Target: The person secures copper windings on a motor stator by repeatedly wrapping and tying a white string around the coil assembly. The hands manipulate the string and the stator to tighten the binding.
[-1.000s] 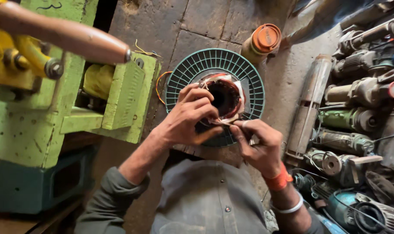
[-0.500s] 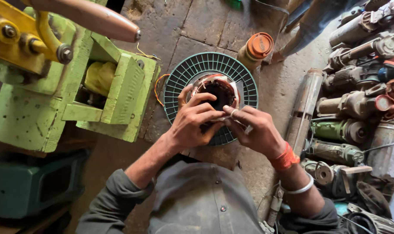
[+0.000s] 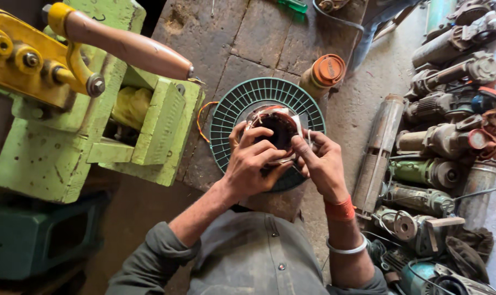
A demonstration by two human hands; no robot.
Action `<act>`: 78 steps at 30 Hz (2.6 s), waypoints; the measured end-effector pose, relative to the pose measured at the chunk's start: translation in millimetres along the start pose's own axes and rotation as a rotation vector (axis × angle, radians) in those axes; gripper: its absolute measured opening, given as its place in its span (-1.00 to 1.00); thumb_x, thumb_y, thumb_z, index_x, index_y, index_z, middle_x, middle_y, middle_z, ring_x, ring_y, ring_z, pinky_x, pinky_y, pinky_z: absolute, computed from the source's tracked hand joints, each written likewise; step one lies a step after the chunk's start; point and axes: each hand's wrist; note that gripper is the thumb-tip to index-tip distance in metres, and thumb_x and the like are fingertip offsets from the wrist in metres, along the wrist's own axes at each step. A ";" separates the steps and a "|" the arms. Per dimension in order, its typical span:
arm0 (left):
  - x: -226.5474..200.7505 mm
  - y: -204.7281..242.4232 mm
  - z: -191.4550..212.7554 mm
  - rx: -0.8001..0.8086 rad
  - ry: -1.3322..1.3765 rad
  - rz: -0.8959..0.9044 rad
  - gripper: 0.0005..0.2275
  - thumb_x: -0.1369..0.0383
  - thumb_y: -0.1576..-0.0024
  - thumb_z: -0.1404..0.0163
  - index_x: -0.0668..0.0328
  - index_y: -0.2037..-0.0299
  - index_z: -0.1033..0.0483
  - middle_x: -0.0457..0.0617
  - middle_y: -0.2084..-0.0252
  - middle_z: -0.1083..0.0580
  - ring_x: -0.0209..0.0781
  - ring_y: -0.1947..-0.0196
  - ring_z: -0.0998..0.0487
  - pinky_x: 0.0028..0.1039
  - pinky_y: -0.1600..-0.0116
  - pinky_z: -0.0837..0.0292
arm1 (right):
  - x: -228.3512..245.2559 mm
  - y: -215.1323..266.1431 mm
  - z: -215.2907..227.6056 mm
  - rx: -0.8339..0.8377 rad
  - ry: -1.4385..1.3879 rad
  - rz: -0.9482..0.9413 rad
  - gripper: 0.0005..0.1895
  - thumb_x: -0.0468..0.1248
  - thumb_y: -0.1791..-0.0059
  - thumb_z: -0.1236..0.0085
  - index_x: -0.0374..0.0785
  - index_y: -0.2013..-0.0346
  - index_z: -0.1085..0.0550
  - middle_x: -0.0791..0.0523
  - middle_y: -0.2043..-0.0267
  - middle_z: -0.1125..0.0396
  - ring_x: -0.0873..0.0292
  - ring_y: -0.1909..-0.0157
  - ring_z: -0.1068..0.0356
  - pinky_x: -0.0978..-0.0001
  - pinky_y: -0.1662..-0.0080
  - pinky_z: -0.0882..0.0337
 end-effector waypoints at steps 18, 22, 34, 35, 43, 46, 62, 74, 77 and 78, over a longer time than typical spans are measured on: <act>2.5 4.8 3.2 0.061 0.006 0.006 -0.83 0.25 0.01 -0.30 0.03 0.32 -0.60 -0.16 0.31 -0.47 -0.08 -0.19 -0.43 0.04 -0.40 0.04 | 13.7 23.2 -27.8 0.020 -0.032 0.291 -0.42 -0.36 -0.02 -0.23 -0.44 -0.29 -0.29 0.20 -0.01 -0.43 0.42 0.01 -0.41 0.62 -0.04 -0.42; 5.2 -7.5 12.4 0.104 0.031 -0.026 -0.81 0.19 -0.03 -0.32 0.00 0.28 -0.63 -0.17 0.26 -0.50 -0.13 -0.22 -0.43 0.05 -0.42 0.09 | 8.6 36.1 -20.1 -0.080 -0.124 0.073 -0.42 -0.35 -0.07 -0.20 -0.38 -0.40 -0.35 0.08 0.26 -0.35 0.23 0.29 -0.29 0.44 0.26 -0.28; -64.4 6.4 36.6 0.494 0.080 -0.319 -0.53 -0.15 -0.02 -0.22 0.11 0.37 -0.50 -0.04 0.37 -0.45 -0.06 0.03 -0.52 0.13 -0.46 0.05 | 0.5 163.7 114.3 -0.154 0.606 0.467 -0.87 -0.27 0.06 -0.36 -0.15 0.23 -0.65 0.09 0.23 -0.42 0.24 0.30 -0.43 0.46 0.22 -0.43; -72.7 17.2 35.0 0.543 0.123 -0.268 -0.52 -0.15 -0.06 -0.23 0.13 0.40 -0.48 -0.03 0.38 -0.44 -0.03 0.10 -0.51 -0.01 -0.38 -0.09 | -9.9 159.4 117.7 -0.346 0.849 0.396 -0.84 -0.28 0.04 -0.39 -0.17 0.17 -0.67 0.06 0.30 -0.41 0.22 0.36 -0.39 0.43 0.26 -0.37; -74.4 60.5 59.4 0.573 0.248 0.254 -0.50 0.03 -0.03 -0.22 0.35 0.02 -0.59 0.16 0.09 -0.57 0.13 0.18 -0.60 -0.21 0.06 -0.50 | -56.8 112.5 65.3 -0.680 0.365 0.534 -0.90 -0.48 -0.06 -0.21 -0.35 0.15 -0.60 0.02 0.29 -0.48 0.27 0.25 -0.46 0.40 0.17 -0.47; -73.0 49.6 69.0 0.527 0.436 0.401 -0.62 0.21 -0.17 -0.14 0.34 -0.10 -0.54 0.19 -0.07 -0.56 0.13 0.00 -0.61 -0.26 -0.03 -0.55 | -31.8 115.7 30.6 -0.492 0.412 0.850 -0.98 -0.48 -0.05 -0.20 -0.38 0.23 -0.52 0.01 0.24 -0.47 0.15 0.20 -0.55 0.35 0.15 -0.58; -65.4 23.5 37.9 0.089 0.911 0.742 -0.81 0.38 -0.27 -0.11 0.35 0.01 -0.58 -0.04 0.10 -0.57 -0.40 0.09 -0.55 -0.53 -0.04 -0.52 | -1.2 120.8 -35.9 0.002 0.548 1.221 -0.84 -0.54 0.11 -0.24 -0.36 0.51 -0.43 0.01 0.28 -0.44 0.00 0.28 -0.55 0.27 0.24 -0.57; -72.3 29.8 61.2 0.293 0.956 0.726 -0.86 0.39 -0.24 -0.10 0.33 0.15 -0.64 0.02 0.21 -0.62 -0.32 0.18 -0.62 -0.50 0.04 -0.56 | -14.5 109.5 -31.2 0.248 0.509 1.349 -0.83 -0.49 0.18 -0.38 -0.35 0.48 -0.48 0.02 0.29 -0.42 -0.02 0.19 -0.52 0.16 0.13 -0.59; -78.6 34.4 63.4 0.320 0.785 0.560 -0.86 0.38 -0.23 -0.11 0.34 0.19 -0.61 0.01 0.21 -0.61 -0.31 0.17 -0.63 -0.49 0.05 -0.54 | -22.4 109.7 -29.1 0.335 0.495 1.251 -0.82 -0.38 0.23 -0.44 -0.32 0.42 -0.57 0.04 0.32 -0.43 -0.01 0.22 -0.51 0.14 0.18 -0.54; -80.4 35.7 63.7 0.304 0.751 0.522 -0.86 0.38 -0.24 -0.10 0.34 0.21 -0.60 0.01 0.20 -0.60 -0.32 0.16 -0.63 -0.48 0.05 -0.54 | -23.5 109.1 -29.6 0.325 0.487 1.234 -0.82 -0.38 0.22 -0.44 -0.31 0.42 -0.56 0.05 0.31 -0.42 -0.01 0.23 -0.51 0.16 0.19 -0.53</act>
Point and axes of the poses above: each hand's wrist, its own y-axis away from the middle knuckle, its own z-axis out of the back of the hand, x = y × z
